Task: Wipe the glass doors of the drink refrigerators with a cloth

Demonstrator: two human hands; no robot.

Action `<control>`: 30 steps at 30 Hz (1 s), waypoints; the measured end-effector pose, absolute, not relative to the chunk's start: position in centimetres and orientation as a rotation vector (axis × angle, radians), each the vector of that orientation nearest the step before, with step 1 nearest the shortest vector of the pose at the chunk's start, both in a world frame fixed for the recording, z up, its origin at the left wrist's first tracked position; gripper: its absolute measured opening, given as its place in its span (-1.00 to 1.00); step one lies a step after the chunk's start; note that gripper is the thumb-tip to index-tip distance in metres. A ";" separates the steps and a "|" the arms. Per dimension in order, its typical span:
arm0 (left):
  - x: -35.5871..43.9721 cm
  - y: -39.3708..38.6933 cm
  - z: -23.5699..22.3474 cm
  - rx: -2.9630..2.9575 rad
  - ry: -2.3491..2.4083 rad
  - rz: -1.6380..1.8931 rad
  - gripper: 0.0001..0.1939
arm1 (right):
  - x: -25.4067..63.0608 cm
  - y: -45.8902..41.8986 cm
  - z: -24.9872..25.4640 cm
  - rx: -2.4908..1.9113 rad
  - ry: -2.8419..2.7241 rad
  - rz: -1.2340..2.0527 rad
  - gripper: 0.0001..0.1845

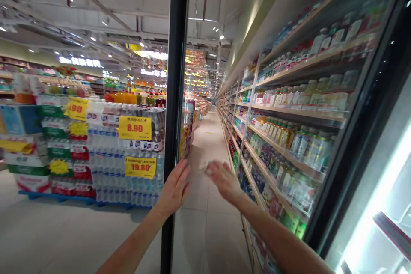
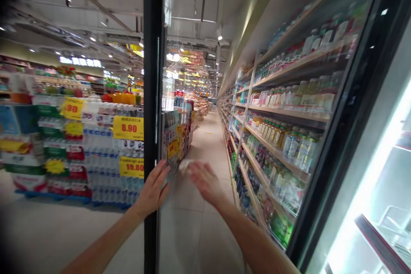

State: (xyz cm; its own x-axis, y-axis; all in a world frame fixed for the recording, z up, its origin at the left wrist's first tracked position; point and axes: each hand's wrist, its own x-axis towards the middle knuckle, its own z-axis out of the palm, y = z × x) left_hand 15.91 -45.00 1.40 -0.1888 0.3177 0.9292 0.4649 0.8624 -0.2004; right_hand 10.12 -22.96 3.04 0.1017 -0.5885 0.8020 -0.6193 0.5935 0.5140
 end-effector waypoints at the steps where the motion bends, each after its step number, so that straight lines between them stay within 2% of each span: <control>1: 15.9 -44.9 1.3 -0.589 -1.785 -0.145 -0.33 | 9.7 -22.4 4.4 0.907 -1.576 0.100 -0.59; 4: 15.7 -44.9 1.0 -0.560 -1.769 -0.118 -0.30 | 9.4 -20.9 5.1 0.718 -1.596 0.185 -0.58; 9: 15.2 -44.1 0.8 -0.505 -1.797 -0.014 -0.29 | 11.3 -16.9 -1.5 0.972 -1.688 -0.014 -0.60; 15: 13.3 -39.5 1.3 -0.380 -1.779 -0.058 -0.28 | 9.8 -14.1 1.9 0.377 -1.552 0.217 -0.56; 21: 11.8 -38.4 0.8 -0.338 -1.735 -0.084 -0.27 | 11.1 -13.4 -4.4 0.663 -1.736 0.113 -0.53; 23: 11.7 -38.6 0.8 -0.344 -1.742 -0.094 -0.26 | 10.6 -10.6 -3.9 0.470 -1.725 0.228 -0.54; 26: 11.5 -38.7 0.9 -0.346 -1.736 -0.091 -0.24 | 9.2 -7.2 -0.4 0.045 -1.560 0.446 -0.49; 28: 11.2 -38.6 1.0 -0.350 -1.724 -0.087 -0.23 | 8.7 -7.2 0.9 0.005 -1.508 0.482 -0.46; 30: 10.9 -38.6 0.9 -0.358 -1.713 -0.088 -0.24 | 8.6 -8.3 0.7 0.146 -1.559 0.440 -0.49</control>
